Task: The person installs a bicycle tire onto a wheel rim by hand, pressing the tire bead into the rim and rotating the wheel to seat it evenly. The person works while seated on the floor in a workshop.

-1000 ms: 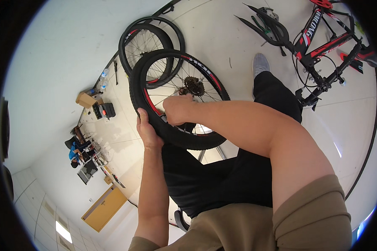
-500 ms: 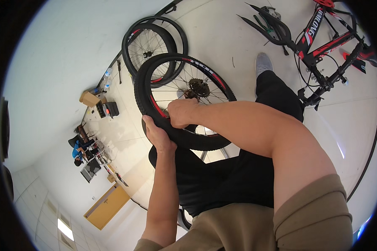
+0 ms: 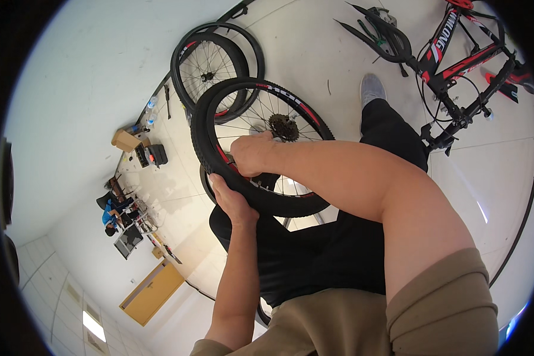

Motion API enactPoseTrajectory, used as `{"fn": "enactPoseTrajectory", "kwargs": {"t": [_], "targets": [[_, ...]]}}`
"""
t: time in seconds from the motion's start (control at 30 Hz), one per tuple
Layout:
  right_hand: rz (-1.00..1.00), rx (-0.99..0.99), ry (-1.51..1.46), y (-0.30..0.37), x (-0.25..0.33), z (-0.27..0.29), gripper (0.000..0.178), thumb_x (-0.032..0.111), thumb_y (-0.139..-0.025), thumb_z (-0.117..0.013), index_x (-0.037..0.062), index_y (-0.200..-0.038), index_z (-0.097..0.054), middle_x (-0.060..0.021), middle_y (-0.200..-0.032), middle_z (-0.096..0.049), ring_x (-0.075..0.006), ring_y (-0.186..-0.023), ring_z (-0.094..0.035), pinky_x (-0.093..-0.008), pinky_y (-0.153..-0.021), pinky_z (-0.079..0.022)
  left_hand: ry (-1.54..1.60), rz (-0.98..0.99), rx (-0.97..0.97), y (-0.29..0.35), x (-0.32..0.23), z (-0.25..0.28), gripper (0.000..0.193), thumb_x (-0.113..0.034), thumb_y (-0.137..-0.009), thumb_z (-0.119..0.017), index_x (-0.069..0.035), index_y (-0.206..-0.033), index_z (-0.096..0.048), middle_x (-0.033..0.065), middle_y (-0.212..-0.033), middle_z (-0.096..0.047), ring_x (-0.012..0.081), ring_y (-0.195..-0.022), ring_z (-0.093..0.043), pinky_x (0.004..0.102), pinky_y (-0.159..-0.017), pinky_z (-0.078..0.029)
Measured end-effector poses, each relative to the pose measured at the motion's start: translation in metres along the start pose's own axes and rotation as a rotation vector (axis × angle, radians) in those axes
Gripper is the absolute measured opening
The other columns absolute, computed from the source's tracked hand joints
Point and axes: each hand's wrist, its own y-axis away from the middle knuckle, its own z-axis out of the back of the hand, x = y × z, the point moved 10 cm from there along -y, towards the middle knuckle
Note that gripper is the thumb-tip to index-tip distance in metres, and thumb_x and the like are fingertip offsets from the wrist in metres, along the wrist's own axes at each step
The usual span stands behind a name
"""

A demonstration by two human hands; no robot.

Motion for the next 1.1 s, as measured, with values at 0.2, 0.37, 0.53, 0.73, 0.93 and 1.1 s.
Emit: {"fn": "enactPoseTrajectory", "kwargs": {"t": [0.2,0.37,0.53,0.73,0.93,1.1], "targets": [[0.154,-0.187,0.075,0.009,-0.002,0.009,0.025,0.014,-0.079,-0.073,-0.0007,-0.098,-0.077,-0.0207,-0.102,-0.076,-0.0402,-0.095,-0.074,-0.0531,-0.075,-0.055,0.221,0.271,0.201,0.003,0.016,-0.009,0.042,-0.046,-0.107,-0.049,-0.006,-0.113,-0.062,0.0093,-0.093,-0.068,0.0238,-0.088,-0.067,0.037,-0.079,-0.055],[0.183,0.001,0.21,0.013,0.008,-0.002,0.018,0.002,-0.073,-0.068,-0.0036,-0.088,-0.075,-0.0188,-0.09,-0.076,-0.0365,-0.087,-0.075,-0.0479,-0.07,-0.056,0.09,0.314,0.3,-0.043,-0.029,-0.034,0.042,-0.043,-0.102,-0.06,-0.002,-0.114,-0.063,0.0107,-0.089,-0.068,0.0225,-0.08,-0.067,0.0383,-0.072,-0.058],[0.227,-0.065,0.196,0.017,0.01,0.006,0.011,0.003,-0.074,-0.069,0.0001,-0.083,-0.074,-0.0168,-0.087,-0.074,-0.0349,-0.085,-0.074,-0.0474,-0.073,-0.054,-0.137,0.222,0.245,-0.069,-0.039,-0.035,0.034,-0.024,-0.096,-0.073,0.004,-0.11,-0.062,0.0128,-0.083,-0.066,0.0215,-0.064,-0.065,0.0344,-0.056,-0.056],[0.297,-0.016,0.417,0.019,0.015,-0.003,0.013,0.007,-0.077,-0.068,0.0025,-0.088,-0.074,-0.0152,-0.089,-0.075,-0.033,-0.09,-0.074,-0.0471,-0.083,-0.05,-0.175,0.024,0.219,-0.034,-0.061,-0.039,0.028,-0.019,-0.095,-0.073,0.004,-0.107,-0.063,0.0104,-0.087,-0.068,0.0178,-0.069,-0.063,0.0326,-0.061,-0.054],[0.315,0.047,0.454,0.015,0.01,-0.034,0.018,0.014,-0.085,-0.065,0.008,-0.099,-0.075,-0.0117,-0.102,-0.076,-0.0314,-0.097,-0.074,-0.0489,-0.082,-0.051,-0.082,-0.107,0.237,-0.015,-0.044,-0.023,0.028,-0.016,-0.093,-0.076,0.002,-0.111,-0.062,0.0054,-0.092,-0.067,0.0136,-0.075,-0.063,0.0294,-0.068,-0.052],[0.269,0.141,0.478,0.014,0.005,-0.05,0.02,0.014,-0.084,-0.065,0.0072,-0.1,-0.075,-0.0116,-0.099,-0.077,-0.0319,-0.095,-0.075,-0.0485,-0.08,-0.053,-0.163,-0.036,0.314,-0.016,-0.061,-0.034,0.041,-0.019,-0.092,-0.079,0.004,-0.12,-0.059,0.0065,-0.094,-0.067,0.0135,-0.076,-0.063,0.0283,-0.069,-0.052]]}}
